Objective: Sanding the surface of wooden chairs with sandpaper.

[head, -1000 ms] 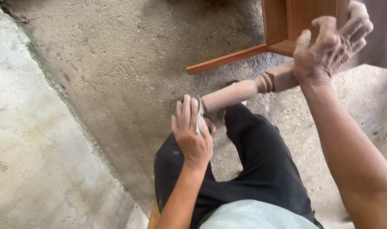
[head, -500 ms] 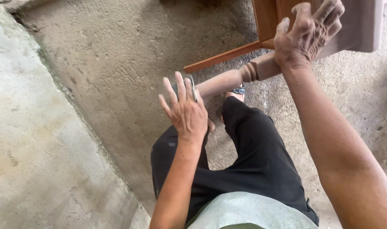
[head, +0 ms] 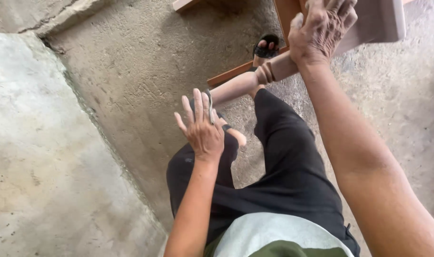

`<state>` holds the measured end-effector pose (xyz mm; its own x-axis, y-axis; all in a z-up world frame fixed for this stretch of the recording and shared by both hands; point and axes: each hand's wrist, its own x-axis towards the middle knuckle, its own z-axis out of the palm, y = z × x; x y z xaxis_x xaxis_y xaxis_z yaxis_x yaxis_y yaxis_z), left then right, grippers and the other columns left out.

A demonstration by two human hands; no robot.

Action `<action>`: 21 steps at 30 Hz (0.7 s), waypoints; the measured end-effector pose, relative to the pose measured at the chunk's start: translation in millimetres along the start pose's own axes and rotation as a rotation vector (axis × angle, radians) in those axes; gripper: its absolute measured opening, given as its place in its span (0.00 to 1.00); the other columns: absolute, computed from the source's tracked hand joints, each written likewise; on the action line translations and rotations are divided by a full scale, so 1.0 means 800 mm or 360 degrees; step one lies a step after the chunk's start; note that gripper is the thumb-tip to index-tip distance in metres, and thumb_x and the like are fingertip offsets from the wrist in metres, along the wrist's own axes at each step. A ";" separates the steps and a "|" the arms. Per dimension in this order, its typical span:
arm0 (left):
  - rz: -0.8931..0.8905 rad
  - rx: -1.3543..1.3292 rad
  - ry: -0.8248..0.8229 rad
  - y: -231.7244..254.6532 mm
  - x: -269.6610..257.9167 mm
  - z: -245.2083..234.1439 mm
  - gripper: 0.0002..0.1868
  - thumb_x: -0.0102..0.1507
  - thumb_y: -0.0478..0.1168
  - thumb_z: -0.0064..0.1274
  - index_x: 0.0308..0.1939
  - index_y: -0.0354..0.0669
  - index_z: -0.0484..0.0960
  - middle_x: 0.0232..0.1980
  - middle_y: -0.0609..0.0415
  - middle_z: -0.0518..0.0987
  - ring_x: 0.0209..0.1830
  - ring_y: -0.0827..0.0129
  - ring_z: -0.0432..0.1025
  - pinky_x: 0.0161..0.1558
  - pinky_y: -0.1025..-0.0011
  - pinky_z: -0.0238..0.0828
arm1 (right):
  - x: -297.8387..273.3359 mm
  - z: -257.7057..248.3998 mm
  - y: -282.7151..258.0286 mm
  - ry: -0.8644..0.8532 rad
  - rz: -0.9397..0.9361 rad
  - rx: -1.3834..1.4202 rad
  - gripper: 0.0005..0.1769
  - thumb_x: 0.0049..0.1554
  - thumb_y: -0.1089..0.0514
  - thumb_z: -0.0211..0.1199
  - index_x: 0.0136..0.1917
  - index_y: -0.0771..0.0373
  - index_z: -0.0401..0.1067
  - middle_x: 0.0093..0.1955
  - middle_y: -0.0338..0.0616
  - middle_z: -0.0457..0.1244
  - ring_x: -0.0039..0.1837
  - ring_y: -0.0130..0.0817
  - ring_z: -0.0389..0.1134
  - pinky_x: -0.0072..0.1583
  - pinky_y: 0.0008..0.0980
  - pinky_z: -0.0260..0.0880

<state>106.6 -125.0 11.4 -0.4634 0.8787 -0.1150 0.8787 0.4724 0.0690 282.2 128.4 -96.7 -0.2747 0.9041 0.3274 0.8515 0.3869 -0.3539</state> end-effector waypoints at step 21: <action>-0.0084 -0.2540 -0.0490 -0.044 -0.027 -0.050 0.11 0.66 0.45 0.61 0.45 0.42 0.86 0.43 0.58 0.84 0.41 0.77 0.80 0.43 0.75 0.80 | -0.129 -0.197 -0.217 -0.1900 0.1430 0.3060 0.65 0.52 0.24 0.67 0.81 0.74 0.50 0.74 0.63 0.58 0.74 0.48 0.63 0.75 0.49 0.61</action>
<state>81.0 -157.6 51.0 -0.2759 0.9064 -0.3200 -0.2332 0.2598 0.9371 233.0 -61.1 69.3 -0.8402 0.2847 -0.4615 -0.1208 -0.9280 -0.3525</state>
